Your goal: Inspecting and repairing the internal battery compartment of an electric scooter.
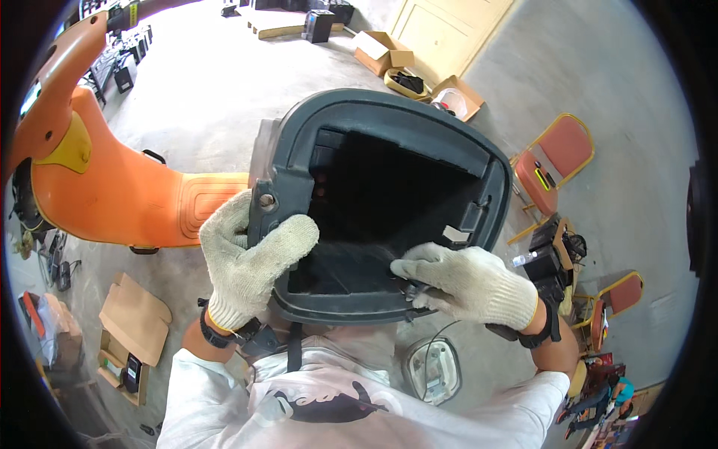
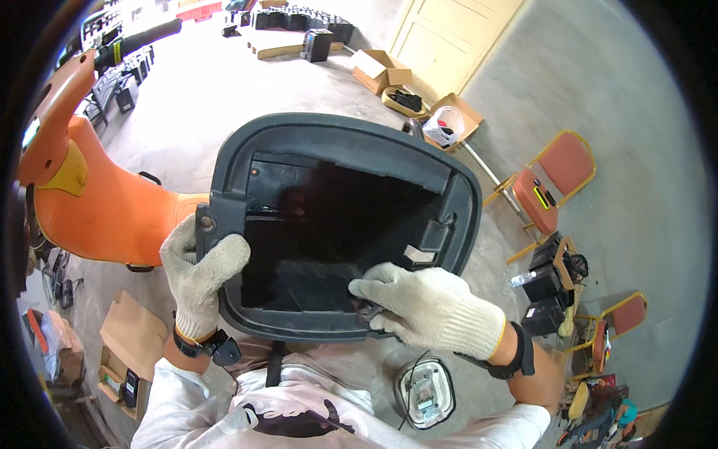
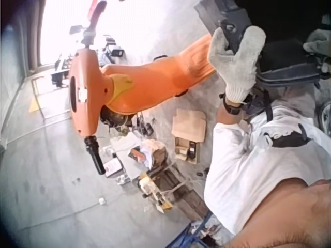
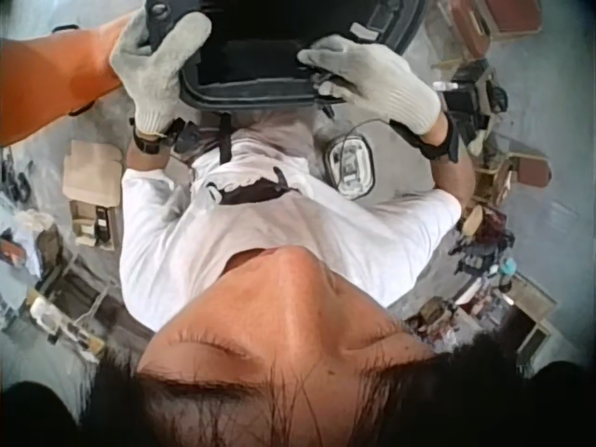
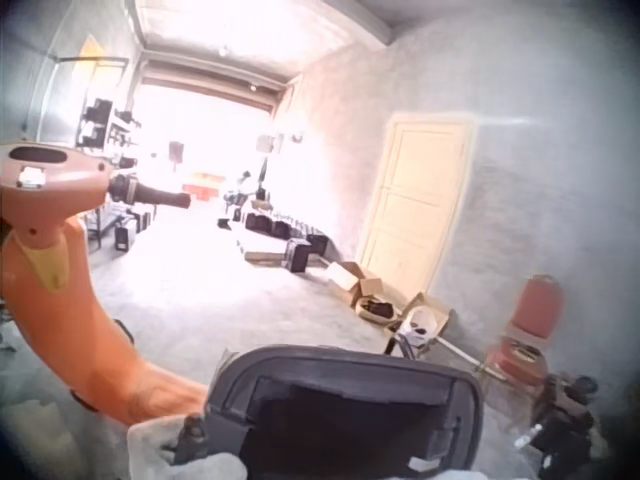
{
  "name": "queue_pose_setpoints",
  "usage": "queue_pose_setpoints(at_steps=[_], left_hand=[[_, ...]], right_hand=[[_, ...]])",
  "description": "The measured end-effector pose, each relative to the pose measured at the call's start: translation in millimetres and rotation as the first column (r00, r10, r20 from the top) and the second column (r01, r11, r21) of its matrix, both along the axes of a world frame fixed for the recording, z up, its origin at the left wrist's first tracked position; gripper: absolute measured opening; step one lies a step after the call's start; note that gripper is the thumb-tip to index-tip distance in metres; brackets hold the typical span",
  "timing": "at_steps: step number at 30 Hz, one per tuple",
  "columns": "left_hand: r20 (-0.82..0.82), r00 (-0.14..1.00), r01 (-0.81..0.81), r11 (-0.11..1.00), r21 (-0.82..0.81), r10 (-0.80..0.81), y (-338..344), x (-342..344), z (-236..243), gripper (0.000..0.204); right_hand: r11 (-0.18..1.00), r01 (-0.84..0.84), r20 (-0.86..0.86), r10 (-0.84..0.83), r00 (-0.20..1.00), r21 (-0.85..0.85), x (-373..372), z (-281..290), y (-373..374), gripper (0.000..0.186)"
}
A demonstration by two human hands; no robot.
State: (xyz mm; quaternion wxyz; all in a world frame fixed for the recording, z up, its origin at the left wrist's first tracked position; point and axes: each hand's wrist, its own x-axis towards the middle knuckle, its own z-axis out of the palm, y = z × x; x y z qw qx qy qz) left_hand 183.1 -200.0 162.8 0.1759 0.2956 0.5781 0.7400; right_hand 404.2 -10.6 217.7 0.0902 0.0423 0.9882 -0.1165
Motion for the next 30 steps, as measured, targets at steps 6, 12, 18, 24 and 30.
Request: queue_pose_setpoints(at_steps=[6,12,18,24,30], left_hand=[[-0.087,0.995,0.054,0.997,-0.051,-0.058,-4.6,1.8,3.9,0.028],[-0.233,0.968,0.06,0.99,-0.131,-0.089,-7.8,3.2,0.5,0.027],[-0.146,0.986,0.07,0.994,-0.082,-0.081,-5.0,4.9,6.2,0.027],[-0.029,0.999,-0.025,0.999,0.044,0.026,-1.9,-5.5,3.9,0.028],[-0.052,0.997,-0.05,0.993,0.107,0.056,1.3,-17.0,4.7,0.03]], right_hand=[[0.993,-0.02,0.17,0.001,0.985,0.113,-14.5,-13.1,-6.4,0.048],[0.949,-0.138,0.138,0.102,0.985,0.283,-15.1,-25.5,-20.6,0.042],[0.991,0.077,0.218,-0.099,0.971,0.108,-12.9,-23.0,-23.2,0.046],[0.986,0.168,-0.319,-0.156,0.935,0.011,10.5,-34.5,-21.9,0.033],[0.602,0.512,-0.644,-0.756,0.117,-0.613,38.3,-50.1,16.2,0.036]])
